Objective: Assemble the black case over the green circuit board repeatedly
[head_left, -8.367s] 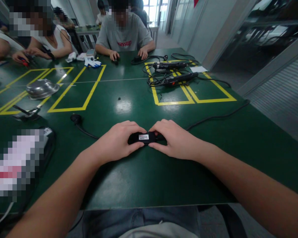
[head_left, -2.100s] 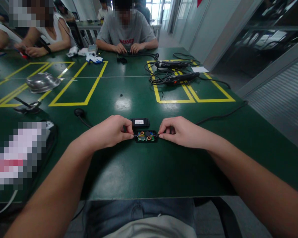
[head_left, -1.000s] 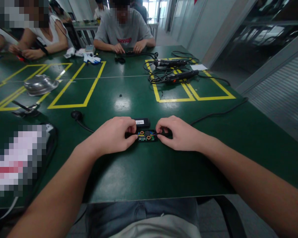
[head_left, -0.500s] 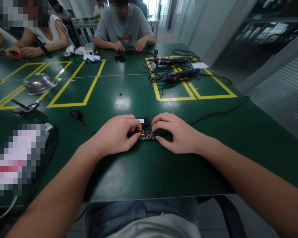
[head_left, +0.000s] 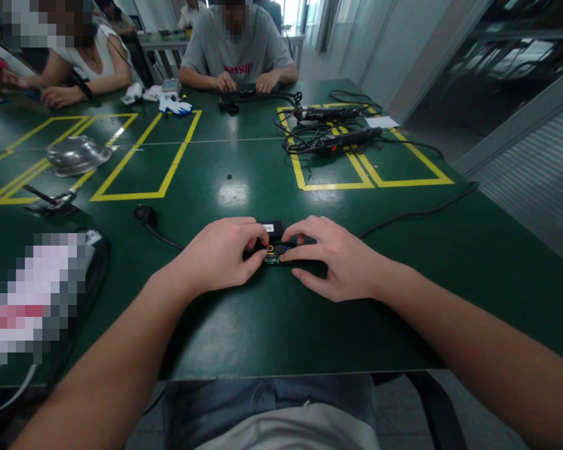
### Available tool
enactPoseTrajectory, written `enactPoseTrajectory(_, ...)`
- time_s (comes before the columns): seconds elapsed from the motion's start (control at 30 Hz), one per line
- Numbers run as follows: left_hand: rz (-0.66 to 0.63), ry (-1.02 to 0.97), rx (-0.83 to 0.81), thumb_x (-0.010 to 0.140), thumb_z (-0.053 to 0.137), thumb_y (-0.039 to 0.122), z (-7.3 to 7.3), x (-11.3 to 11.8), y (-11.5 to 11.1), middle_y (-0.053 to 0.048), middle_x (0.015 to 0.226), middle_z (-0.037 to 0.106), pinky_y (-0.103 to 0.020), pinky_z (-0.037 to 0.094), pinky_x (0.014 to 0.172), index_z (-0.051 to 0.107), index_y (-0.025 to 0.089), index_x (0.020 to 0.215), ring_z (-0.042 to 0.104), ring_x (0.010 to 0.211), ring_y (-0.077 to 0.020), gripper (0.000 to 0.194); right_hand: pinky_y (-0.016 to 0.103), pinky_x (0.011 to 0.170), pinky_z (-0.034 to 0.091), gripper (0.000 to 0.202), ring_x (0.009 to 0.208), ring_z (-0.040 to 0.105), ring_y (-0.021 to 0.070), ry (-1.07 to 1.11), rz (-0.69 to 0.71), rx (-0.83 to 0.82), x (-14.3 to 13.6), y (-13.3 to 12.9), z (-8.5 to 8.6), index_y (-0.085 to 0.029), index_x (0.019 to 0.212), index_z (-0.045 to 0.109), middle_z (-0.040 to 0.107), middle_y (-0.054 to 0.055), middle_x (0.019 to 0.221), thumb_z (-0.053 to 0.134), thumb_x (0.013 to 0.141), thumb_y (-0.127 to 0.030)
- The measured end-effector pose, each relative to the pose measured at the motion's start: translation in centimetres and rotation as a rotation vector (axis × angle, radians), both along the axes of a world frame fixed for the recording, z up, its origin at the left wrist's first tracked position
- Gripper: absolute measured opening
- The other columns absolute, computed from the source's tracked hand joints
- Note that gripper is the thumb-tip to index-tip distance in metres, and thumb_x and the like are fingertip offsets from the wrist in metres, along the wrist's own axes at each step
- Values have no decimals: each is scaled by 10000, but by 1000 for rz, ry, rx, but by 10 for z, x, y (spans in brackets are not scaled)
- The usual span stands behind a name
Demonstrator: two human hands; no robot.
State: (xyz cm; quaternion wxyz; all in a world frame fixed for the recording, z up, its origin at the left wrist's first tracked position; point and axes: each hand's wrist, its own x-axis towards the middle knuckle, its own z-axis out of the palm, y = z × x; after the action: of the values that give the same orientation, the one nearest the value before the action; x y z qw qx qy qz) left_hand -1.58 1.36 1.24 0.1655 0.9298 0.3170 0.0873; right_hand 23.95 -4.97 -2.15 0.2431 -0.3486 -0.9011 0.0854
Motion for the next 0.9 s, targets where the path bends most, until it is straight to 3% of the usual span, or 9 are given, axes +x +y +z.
enactPoseTrajectory(0.13, -7, 7, 12, 946, 653, 251, 0, 0, 0, -35, 829, 674, -333, 421, 676, 764, 192, 963, 599, 714, -184, 127, 503, 917, 531, 203, 1087, 671, 319, -11, 2, -10, -2, -1, 2, -204, 1141, 785, 723, 166, 1306, 680, 978, -263)
enactPoseTrajectory(0.33, -61, -53, 80, 959, 711, 362, -5, -1, -2, -91, 1117, 719, -403, 535, 904, 769, 216, 1137, 664, 1067, -280, 237, 559, 1023, 530, 210, 1207, 631, 364, -7, -1, -121, -10, -2, 2, -216, 1122, 690, 677, 187, 1371, 729, 918, -247)
enactPoseTrajectory(0.53, -89, 9, 80, 963, 724, 356, -6, 1, -2, -80, 1046, 697, -399, 516, 859, 775, 206, 1006, 633, 983, -263, 164, 632, 1114, 479, 294, 1429, 505, 438, -19, -26, -130, -18, 0, -5, -216, 1101, 621, 576, 237, 1511, 785, 861, -261)
enactPoseTrajectory(0.9, -82, 13, 45, 946, 773, 342, -7, 3, 2, -50, 960, 674, -365, 478, 817, 728, 203, 921, 620, 904, -231, 148, 643, 1103, 469, 317, 1463, 462, 442, -30, -59, -139, -31, 8, -4, -238, 1006, 583, 527, 241, 1561, 833, 839, -337)
